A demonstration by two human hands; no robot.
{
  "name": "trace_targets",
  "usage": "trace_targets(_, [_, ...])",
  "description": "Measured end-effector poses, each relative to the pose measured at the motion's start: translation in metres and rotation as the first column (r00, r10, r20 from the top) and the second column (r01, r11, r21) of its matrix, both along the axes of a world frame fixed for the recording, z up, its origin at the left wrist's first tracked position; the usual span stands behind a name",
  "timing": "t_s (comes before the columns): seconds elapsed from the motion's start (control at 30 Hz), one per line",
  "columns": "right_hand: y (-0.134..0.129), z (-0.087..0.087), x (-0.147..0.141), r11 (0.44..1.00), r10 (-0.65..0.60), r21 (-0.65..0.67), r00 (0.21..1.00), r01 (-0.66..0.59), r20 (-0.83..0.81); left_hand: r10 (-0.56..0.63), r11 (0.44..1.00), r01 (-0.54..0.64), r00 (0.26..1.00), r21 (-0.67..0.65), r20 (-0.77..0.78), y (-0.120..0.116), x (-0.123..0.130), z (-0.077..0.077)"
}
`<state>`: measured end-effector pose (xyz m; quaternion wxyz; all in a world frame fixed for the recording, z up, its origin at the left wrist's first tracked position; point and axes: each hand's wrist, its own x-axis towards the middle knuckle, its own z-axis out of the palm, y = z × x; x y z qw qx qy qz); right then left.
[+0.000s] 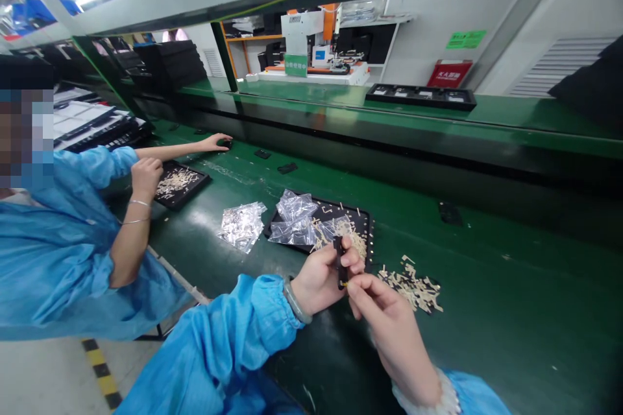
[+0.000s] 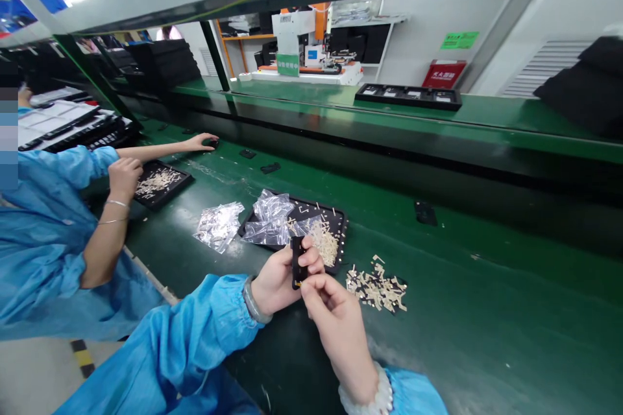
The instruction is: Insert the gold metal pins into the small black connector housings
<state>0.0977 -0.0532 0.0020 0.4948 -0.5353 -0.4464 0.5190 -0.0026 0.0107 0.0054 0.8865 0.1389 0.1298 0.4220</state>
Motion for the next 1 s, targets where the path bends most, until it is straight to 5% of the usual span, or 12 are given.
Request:
trace_targets(0.3, [0.000,-0.001,0.000,0.992,-0.038,0.122,0.991,0.022,0.129,0.082,0.991,-0.074,0.995,0.116,-0.065,-0.001,0.000,-0.003])
trace_targets(0.67, [0.000,0.007,0.004,0.973,-0.096,0.226,0.974,0.049,0.204,0.200,0.971,-0.159,0.949,0.178,-0.242,-0.005,0.001,0.010])
trace_targets(1.0, [-0.001,0.005,0.007,0.933,-0.165,0.358,0.937,0.046,0.309,0.332,0.927,-0.233,0.877,0.295,-0.349,-0.009,-0.001,0.001])
